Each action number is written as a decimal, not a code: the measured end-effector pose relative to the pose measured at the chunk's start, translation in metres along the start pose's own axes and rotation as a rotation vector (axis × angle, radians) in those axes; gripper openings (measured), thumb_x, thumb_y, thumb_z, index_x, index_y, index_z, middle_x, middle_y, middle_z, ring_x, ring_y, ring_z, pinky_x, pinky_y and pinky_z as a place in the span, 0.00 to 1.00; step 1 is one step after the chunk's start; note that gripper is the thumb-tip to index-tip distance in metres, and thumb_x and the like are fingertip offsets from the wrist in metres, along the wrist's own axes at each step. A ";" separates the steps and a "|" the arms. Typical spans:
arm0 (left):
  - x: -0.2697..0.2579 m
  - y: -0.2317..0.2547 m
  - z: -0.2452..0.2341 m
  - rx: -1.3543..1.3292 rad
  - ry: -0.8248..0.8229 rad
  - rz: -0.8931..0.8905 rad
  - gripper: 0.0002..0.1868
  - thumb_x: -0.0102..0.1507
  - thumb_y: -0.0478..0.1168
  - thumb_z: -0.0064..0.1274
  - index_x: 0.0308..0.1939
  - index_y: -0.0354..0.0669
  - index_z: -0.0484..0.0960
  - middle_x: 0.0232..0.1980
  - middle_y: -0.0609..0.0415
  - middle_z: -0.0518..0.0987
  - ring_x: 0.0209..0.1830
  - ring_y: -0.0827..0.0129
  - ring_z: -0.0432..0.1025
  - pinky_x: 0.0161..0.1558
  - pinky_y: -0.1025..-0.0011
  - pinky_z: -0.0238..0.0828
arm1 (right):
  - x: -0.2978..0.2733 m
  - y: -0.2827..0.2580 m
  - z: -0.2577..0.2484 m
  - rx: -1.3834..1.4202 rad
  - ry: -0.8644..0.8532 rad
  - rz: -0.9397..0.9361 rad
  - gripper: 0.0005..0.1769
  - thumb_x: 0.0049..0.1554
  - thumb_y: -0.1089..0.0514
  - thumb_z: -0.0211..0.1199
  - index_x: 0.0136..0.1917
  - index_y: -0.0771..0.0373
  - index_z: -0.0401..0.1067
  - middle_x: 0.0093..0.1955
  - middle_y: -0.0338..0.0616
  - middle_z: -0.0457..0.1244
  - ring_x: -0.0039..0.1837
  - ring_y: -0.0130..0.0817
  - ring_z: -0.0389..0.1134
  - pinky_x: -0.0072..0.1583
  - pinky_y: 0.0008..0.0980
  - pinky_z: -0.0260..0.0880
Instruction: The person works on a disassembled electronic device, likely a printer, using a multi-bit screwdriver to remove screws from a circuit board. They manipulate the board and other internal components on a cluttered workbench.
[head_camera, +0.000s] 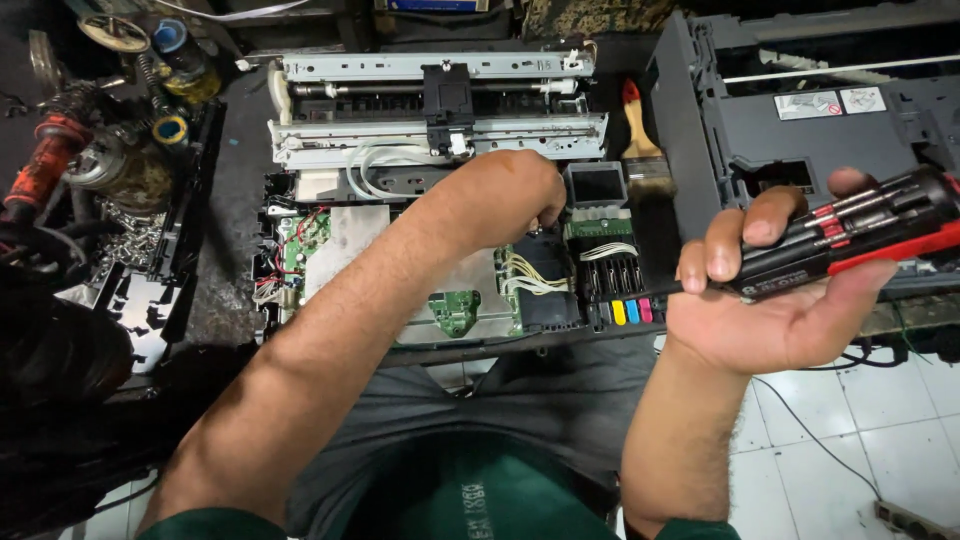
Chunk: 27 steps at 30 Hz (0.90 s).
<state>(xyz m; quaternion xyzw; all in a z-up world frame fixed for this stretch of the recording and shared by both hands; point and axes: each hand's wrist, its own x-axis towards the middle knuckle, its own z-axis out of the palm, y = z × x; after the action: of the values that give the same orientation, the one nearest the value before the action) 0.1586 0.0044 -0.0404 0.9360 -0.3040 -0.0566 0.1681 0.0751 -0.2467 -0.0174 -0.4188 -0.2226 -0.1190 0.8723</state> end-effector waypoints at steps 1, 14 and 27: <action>-0.001 0.003 -0.003 -0.002 0.001 0.000 0.18 0.49 0.22 0.54 0.33 0.52 0.85 0.37 0.58 0.81 0.34 0.62 0.74 0.31 0.63 0.69 | 0.000 -0.001 0.000 -0.002 0.000 0.001 0.32 0.68 0.33 0.53 0.77 0.49 0.63 0.51 0.40 0.59 0.41 0.34 0.59 0.36 0.34 0.61; -0.008 0.007 -0.009 0.011 -0.092 -0.097 0.16 0.54 0.22 0.51 0.34 0.50 0.80 0.38 0.59 0.80 0.34 0.66 0.73 0.32 0.65 0.68 | -0.005 -0.009 0.001 0.016 -0.027 0.016 0.32 0.68 0.32 0.53 0.77 0.48 0.64 0.52 0.41 0.60 0.42 0.35 0.60 0.37 0.34 0.62; -0.053 0.034 -0.082 -0.964 0.071 -0.286 0.04 0.69 0.35 0.46 0.44 0.40 0.76 0.44 0.47 0.82 0.40 0.65 0.83 0.42 0.75 0.84 | -0.005 -0.014 -0.013 0.125 -0.105 0.008 0.31 0.70 0.35 0.50 0.79 0.51 0.64 0.53 0.45 0.62 0.43 0.36 0.63 0.40 0.37 0.68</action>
<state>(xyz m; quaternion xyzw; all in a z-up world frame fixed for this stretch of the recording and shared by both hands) 0.1137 0.0330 0.0488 0.7855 -0.1062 -0.1812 0.5821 0.0689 -0.2659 -0.0176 -0.3700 -0.2734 -0.0790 0.8844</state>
